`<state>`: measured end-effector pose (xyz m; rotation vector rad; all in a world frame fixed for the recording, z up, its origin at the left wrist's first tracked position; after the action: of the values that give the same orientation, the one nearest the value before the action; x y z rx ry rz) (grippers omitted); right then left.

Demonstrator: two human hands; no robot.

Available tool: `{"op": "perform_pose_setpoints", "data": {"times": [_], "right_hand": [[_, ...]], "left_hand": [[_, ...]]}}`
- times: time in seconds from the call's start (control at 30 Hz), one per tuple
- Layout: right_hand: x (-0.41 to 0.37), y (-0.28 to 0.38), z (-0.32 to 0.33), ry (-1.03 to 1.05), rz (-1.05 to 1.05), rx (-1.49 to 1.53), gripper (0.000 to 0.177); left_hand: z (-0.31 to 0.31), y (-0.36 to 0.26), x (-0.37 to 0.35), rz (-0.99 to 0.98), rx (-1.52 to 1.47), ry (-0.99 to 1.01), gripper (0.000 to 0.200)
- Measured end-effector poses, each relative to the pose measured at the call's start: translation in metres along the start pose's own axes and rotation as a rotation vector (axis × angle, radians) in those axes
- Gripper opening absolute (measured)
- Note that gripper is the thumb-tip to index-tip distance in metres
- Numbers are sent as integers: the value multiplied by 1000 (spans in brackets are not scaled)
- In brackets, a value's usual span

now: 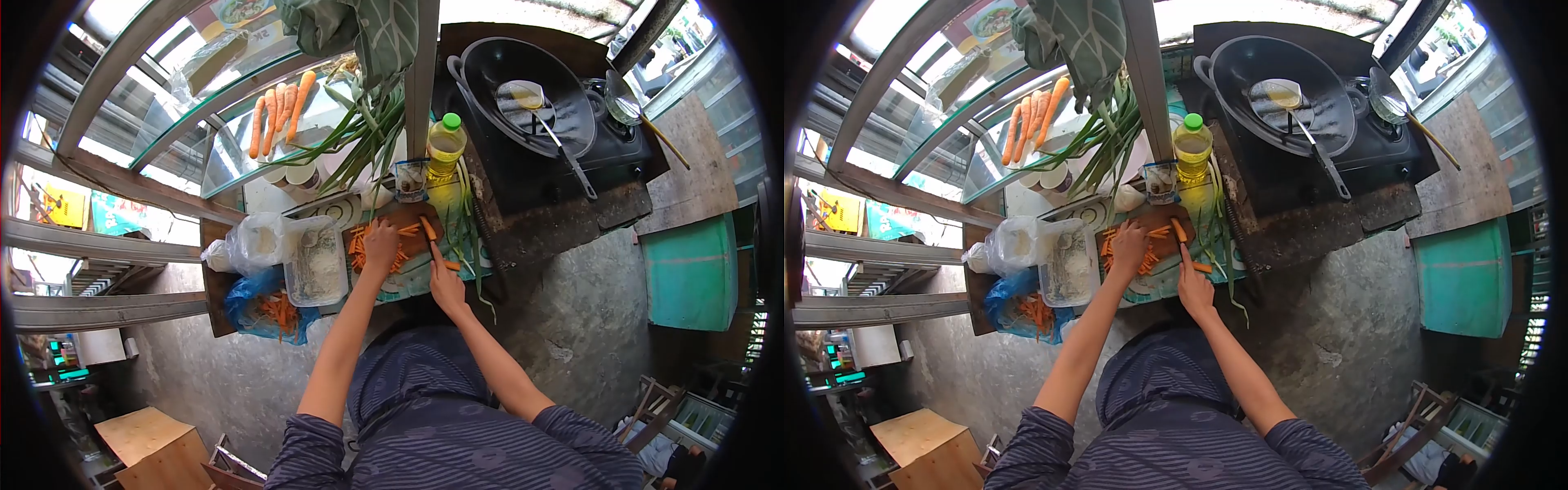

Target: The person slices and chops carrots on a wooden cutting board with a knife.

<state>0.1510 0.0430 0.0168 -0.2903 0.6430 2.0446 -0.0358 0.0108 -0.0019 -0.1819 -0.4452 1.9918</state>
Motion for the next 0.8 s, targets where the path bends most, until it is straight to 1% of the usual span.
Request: {"op": "perform_pose_setpoints", "data": {"times": [0.1,0.2,0.3,0.47,0.6,0.67,0.77,0.8], "right_hand": [[3,4,-1,-73,93,-38,52],[4,3,0,-46,102,-15,51],[5,-1,-1,-67,128,19,50],[-1,1,3,-50,72,55,49],[-11,14,15,13,35,41,49],[-12,14,8,-51,81,40,47],[-7,9,-6,-174,153,30,45],[-8,10,-7,-218,177,27,45]], "left_hand": [[-1,1,0,66,-14,37,15],[2,1,3,77,-37,68,16],[1,0,3,71,-32,66,16],[-10,-2,3,92,-28,1,16],[-6,-16,1,189,-27,16,17],[-5,-18,0,197,-50,-13,18],[0,-13,-5,135,-124,-94,19],[1,-11,-7,130,-136,-76,19]]}}
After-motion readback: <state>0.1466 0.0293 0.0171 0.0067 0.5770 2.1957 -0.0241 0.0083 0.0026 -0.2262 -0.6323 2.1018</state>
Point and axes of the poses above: each hand's wrist, its own x-axis towards the middle knuckle, its own z-axis out of the back of the hand, y = z × x, the point moved 1 cm from there along x, towards the middle knuckle, and after that the axes turned 15 degrees about -x, right-handed, at the moved point
